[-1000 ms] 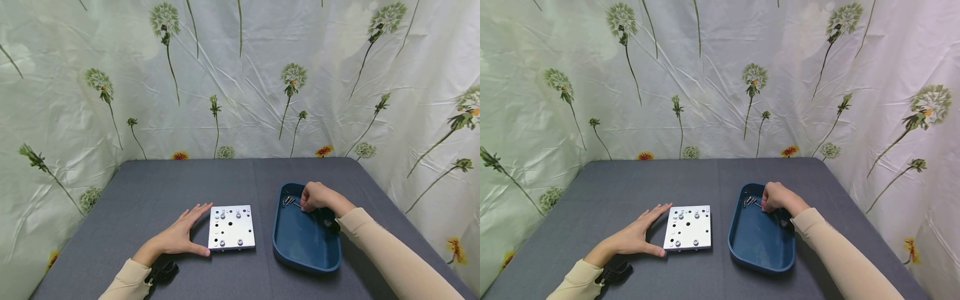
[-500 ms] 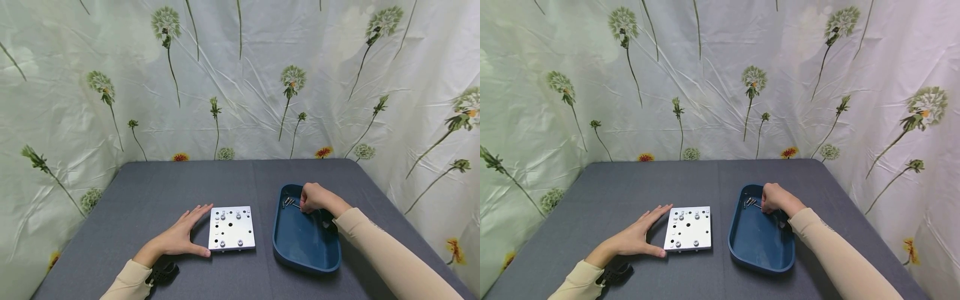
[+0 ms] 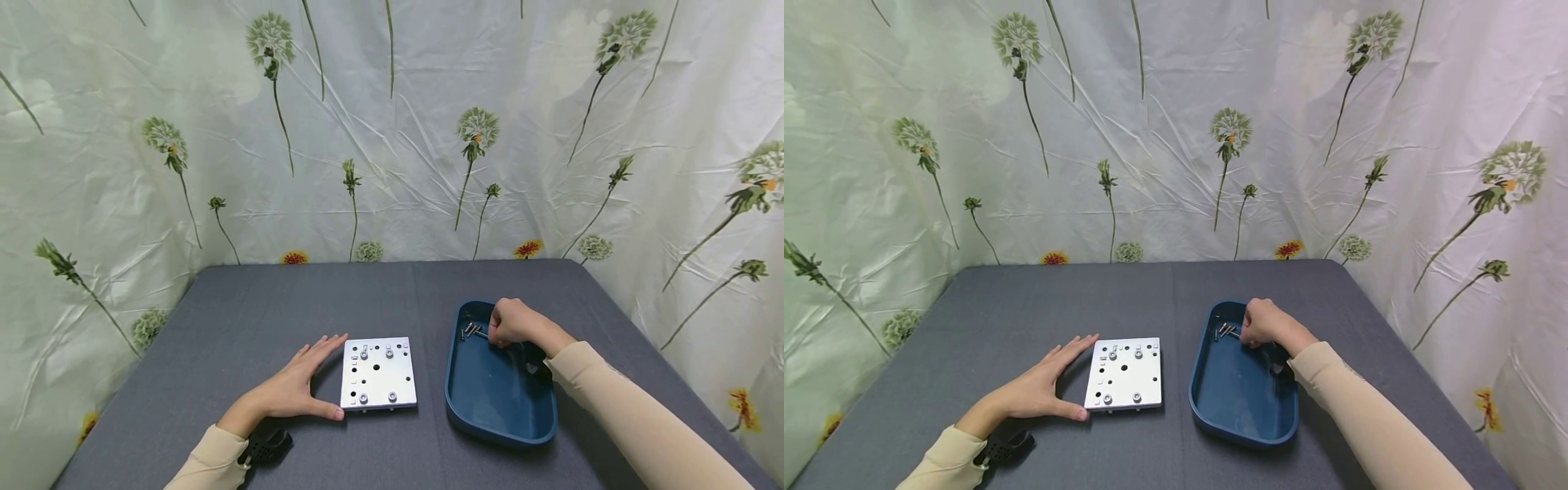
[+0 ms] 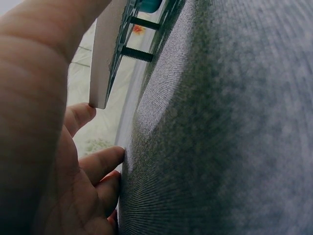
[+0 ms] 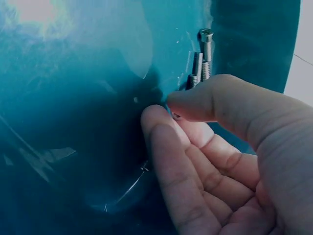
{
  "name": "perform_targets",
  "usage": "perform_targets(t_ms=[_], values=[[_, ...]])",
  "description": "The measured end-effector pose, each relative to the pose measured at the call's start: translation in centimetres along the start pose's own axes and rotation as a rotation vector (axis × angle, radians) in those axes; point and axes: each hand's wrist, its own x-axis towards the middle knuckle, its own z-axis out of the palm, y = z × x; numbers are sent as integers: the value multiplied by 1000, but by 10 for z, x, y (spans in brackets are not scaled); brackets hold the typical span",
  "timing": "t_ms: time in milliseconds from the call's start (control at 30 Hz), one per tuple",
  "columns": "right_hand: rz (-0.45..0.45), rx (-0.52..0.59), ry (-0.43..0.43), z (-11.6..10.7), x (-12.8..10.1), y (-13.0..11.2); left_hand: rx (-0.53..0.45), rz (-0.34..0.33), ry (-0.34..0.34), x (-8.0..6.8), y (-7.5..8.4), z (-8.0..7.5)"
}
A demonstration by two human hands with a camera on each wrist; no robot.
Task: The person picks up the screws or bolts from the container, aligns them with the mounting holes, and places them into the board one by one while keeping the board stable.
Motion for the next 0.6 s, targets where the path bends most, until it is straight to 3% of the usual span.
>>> perform_targets(t_ms=[333, 600], values=[[38, 264, -33, 1, -1, 7, 6, 9, 0, 0, 0, 0], [-9, 369, -22, 0, -3, 12, 9, 8, 0, 0, -1, 0]])
